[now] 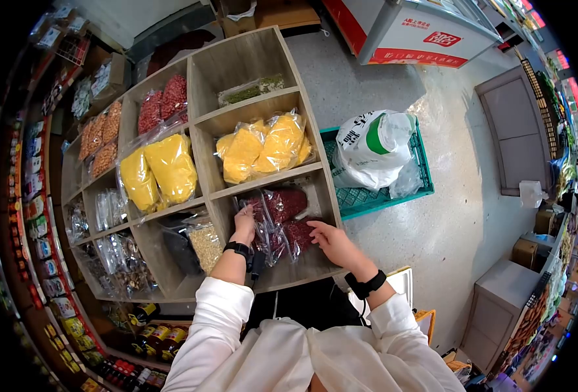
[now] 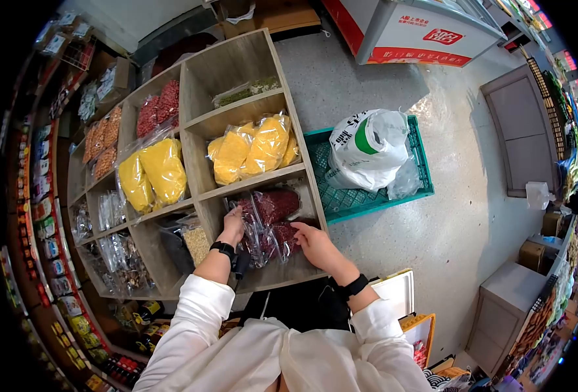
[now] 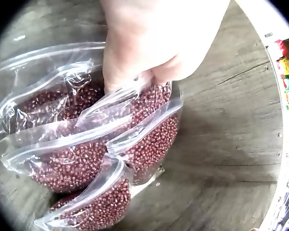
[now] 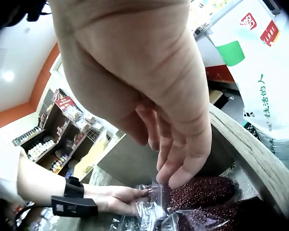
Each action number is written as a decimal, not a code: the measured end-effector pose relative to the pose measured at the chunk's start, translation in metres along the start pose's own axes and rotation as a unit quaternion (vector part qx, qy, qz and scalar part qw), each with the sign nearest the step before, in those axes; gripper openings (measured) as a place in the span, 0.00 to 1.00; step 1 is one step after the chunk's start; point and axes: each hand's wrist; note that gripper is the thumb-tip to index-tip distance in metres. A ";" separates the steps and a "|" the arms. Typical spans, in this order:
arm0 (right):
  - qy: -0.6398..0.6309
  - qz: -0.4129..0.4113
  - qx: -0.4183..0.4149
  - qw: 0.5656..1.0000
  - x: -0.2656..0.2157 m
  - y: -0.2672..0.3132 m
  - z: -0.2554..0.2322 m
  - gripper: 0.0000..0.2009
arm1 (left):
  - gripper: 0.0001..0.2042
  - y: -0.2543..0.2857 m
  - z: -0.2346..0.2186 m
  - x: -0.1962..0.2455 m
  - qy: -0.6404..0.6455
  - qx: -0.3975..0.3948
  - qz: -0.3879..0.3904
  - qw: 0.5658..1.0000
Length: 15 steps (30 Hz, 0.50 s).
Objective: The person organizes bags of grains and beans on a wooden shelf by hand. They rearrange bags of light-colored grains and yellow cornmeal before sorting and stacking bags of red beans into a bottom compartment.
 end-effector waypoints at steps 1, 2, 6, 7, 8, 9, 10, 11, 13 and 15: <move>0.015 -0.016 -0.006 1.000 0.002 0.000 0.003 0.17 | 0.12 0.002 0.004 0.001 0.004 -0.012 -0.007 1.000; 0.029 -0.035 -0.011 0.999 0.002 -0.003 0.005 0.17 | 0.12 0.003 0.007 0.006 0.008 -0.025 -0.010 1.000; 0.011 -0.024 -0.007 1.000 -0.009 -0.005 0.012 0.16 | 0.10 -0.017 0.012 -0.004 -0.013 -0.029 -0.001 0.999; 0.053 -0.033 -0.021 0.998 -0.008 -0.006 0.015 0.16 | 0.10 -0.021 0.016 -0.006 -0.027 0.020 0.016 0.999; 0.096 -0.043 -0.036 0.994 -0.006 -0.006 0.016 0.17 | 0.10 -0.023 0.017 -0.009 -0.026 0.021 0.014 0.999; 0.096 -0.043 -0.036 0.994 -0.004 -0.007 0.017 0.17 | 0.10 -0.021 0.019 -0.006 -0.067 0.074 0.033 0.994; 0.103 -0.053 -0.047 0.992 -0.003 -0.006 0.020 0.18 | 0.11 -0.025 0.015 -0.012 -0.107 0.131 0.050 0.984; 0.108 -0.064 -0.058 0.990 0.000 -0.006 0.024 0.18 | 0.10 -0.038 0.010 -0.021 -0.135 0.174 0.073 0.973; 0.136 -0.086 -0.089 0.983 0.009 -0.009 0.030 0.18 | 0.10 -0.010 0.017 0.000 -0.174 0.224 0.113 0.952; 0.178 -0.108 -0.130 0.969 0.011 -0.009 0.031 0.19 | 0.13 -0.001 0.019 0.007 -0.190 0.233 0.133 0.945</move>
Point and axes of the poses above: each hand's wrist, its own y-axis away from the middle knuckle, its own z-axis out of the palm, x = y × z, and after that the axes turned 9 degrees about -y, right-handed
